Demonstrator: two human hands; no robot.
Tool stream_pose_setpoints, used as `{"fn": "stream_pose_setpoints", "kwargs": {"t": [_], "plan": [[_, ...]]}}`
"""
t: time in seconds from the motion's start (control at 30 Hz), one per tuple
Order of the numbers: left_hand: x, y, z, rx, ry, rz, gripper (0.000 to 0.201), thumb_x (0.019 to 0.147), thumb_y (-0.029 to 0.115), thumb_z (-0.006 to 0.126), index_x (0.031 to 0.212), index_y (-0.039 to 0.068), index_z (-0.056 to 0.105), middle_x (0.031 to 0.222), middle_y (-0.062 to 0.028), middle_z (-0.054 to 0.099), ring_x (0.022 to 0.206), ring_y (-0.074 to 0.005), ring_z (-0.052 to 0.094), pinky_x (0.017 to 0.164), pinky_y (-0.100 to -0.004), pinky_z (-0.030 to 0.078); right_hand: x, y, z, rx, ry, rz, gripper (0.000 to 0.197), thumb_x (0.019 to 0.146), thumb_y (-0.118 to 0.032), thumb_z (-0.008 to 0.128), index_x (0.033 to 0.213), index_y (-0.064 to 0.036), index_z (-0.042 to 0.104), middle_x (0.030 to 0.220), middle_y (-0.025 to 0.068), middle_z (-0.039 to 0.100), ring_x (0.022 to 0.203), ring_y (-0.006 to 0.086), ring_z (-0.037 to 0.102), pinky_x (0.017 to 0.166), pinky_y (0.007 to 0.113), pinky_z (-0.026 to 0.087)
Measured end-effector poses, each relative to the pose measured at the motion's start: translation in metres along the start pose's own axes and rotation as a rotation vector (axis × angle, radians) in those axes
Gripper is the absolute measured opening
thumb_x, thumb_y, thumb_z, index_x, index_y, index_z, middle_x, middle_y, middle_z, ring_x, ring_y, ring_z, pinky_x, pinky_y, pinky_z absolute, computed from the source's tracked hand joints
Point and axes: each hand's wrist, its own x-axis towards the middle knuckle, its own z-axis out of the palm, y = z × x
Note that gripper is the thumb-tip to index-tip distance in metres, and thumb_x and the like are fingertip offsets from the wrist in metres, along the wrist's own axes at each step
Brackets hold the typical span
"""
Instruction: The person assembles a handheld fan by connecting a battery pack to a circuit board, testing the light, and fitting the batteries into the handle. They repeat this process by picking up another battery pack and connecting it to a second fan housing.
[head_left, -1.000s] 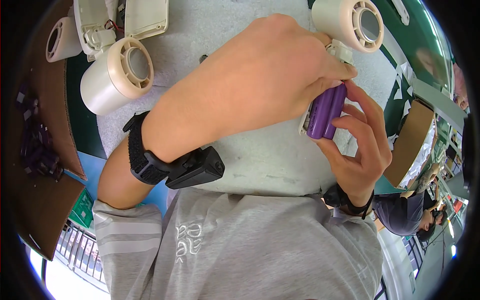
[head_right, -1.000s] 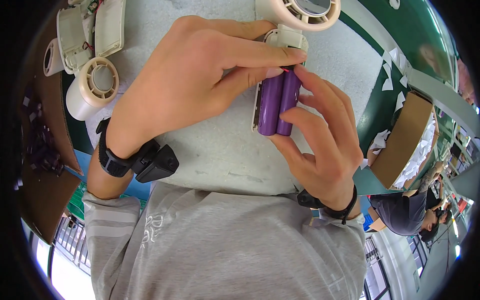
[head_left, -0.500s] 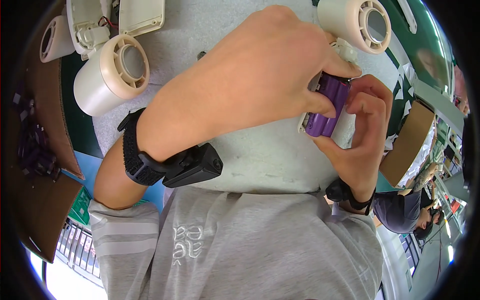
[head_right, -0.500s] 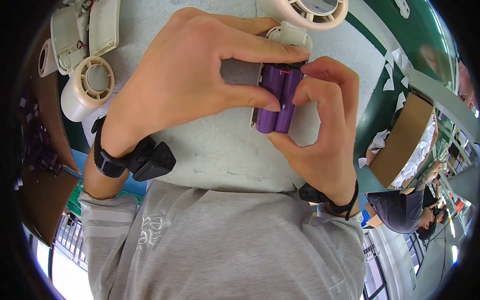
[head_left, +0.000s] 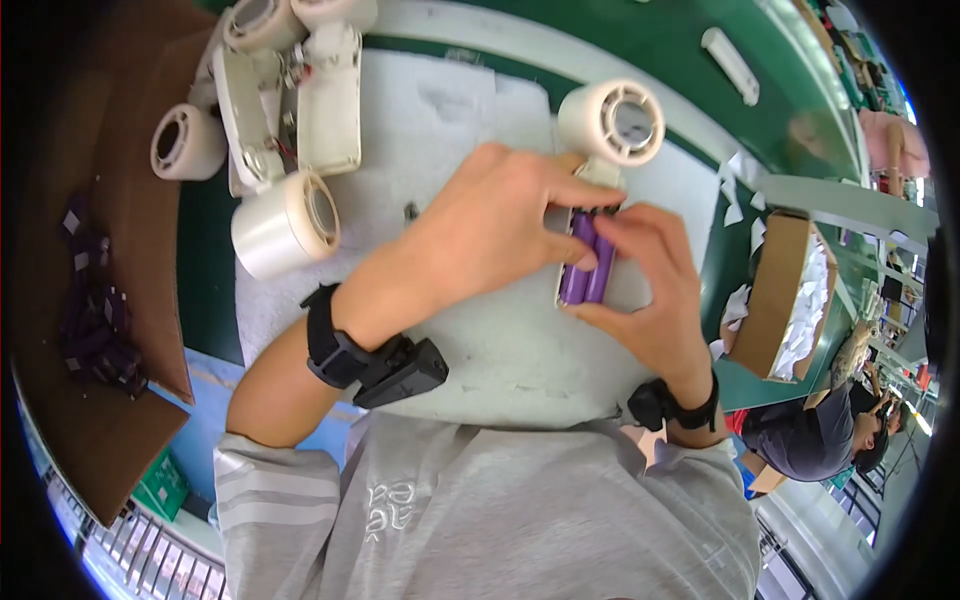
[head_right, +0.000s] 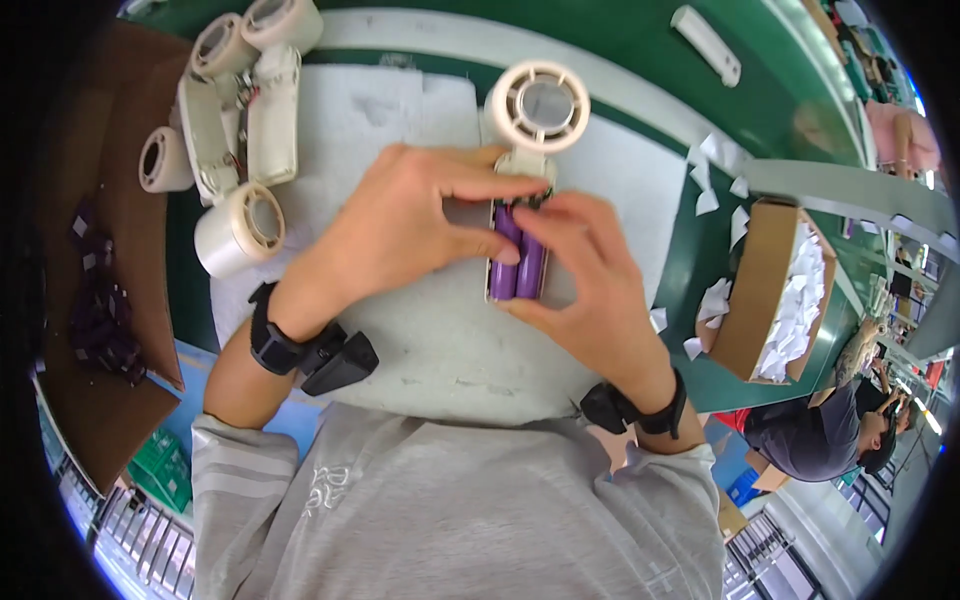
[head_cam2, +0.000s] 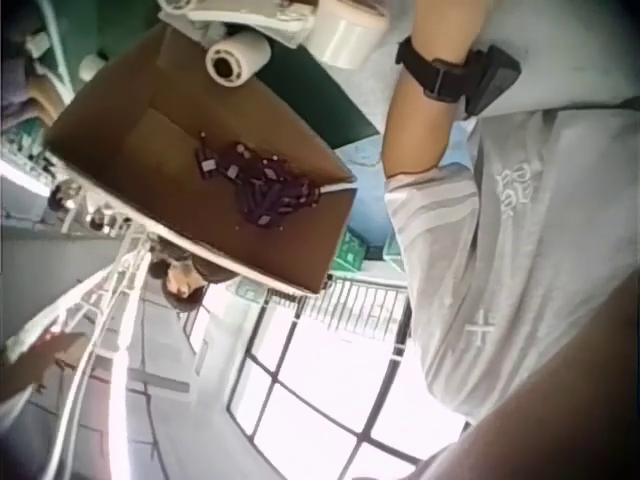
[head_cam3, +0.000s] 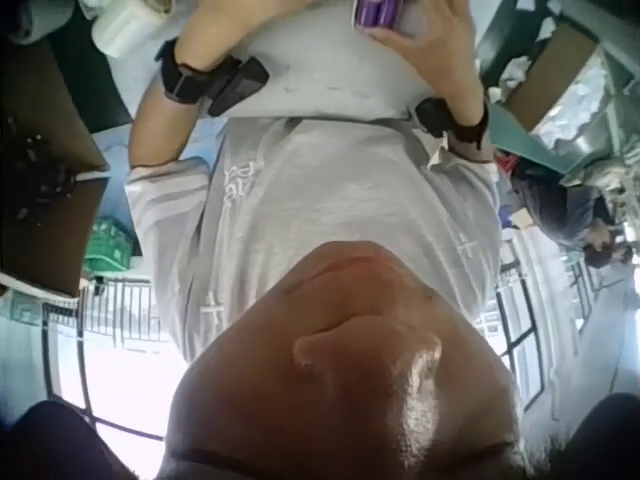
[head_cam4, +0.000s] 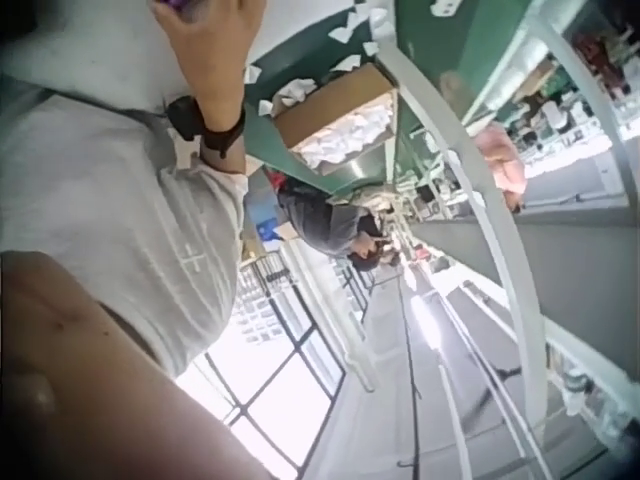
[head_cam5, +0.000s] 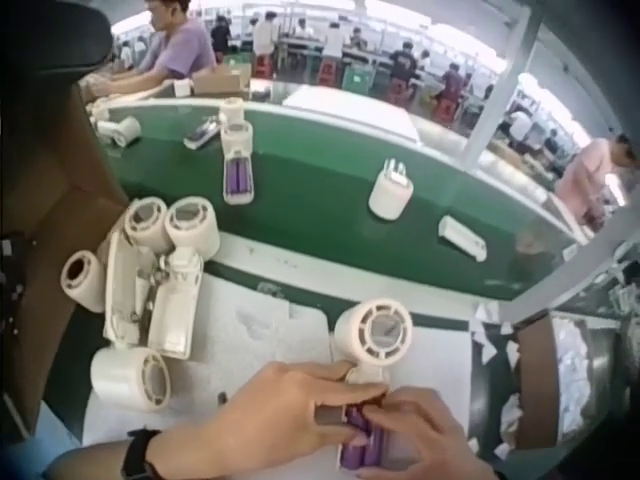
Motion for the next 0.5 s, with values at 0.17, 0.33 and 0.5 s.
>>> {"fn": "stream_pose_setpoints", "kwargs": {"t": [0.17,0.33,0.5], "plan": [[-0.005,0.004,-0.003,-0.027,-0.066,-0.071,0.048,0.064,0.007,0.08,0.112,0.011,0.069,0.113,-0.0162,0.065,0.103,-0.0316,0.064,0.081,-0.035,0.053,-0.011,-0.009,0.008,-0.063,0.015,0.008,0.07,0.056,-0.009,0.087,0.119,-0.0006,0.058,0.123,0.0144,0.048,0.1,0.0272,0.059,0.082,0.037,0.052],[-0.012,0.031,-0.007,0.111,0.049,0.0,0.048,0.067,0.006,0.078,0.113,0.014,0.069,0.117,-0.014,0.064,0.103,-0.0314,0.061,0.081,-0.0367,0.053,-0.006,-0.014,0.007,-0.09,0.054,0.03,0.069,0.062,-0.01,0.085,0.123,-0.0008,0.055,0.123,0.0139,0.049,0.099,0.0282,0.059,0.085,0.039,0.052],[-0.041,0.106,-0.029,-0.285,0.148,0.614,0.034,0.07,0.003,0.066,0.104,0.003,0.061,0.096,-0.0159,0.059,0.083,-0.0314,0.059,0.072,-0.0368,0.051,0.024,0.042,-0.016,-0.304,0.259,0.085,0.063,0.074,-0.009,0.075,0.13,-0.0034,0.048,0.126,0.0152,0.049,0.101,0.0293,0.058,0.085,0.038,0.049]]}}
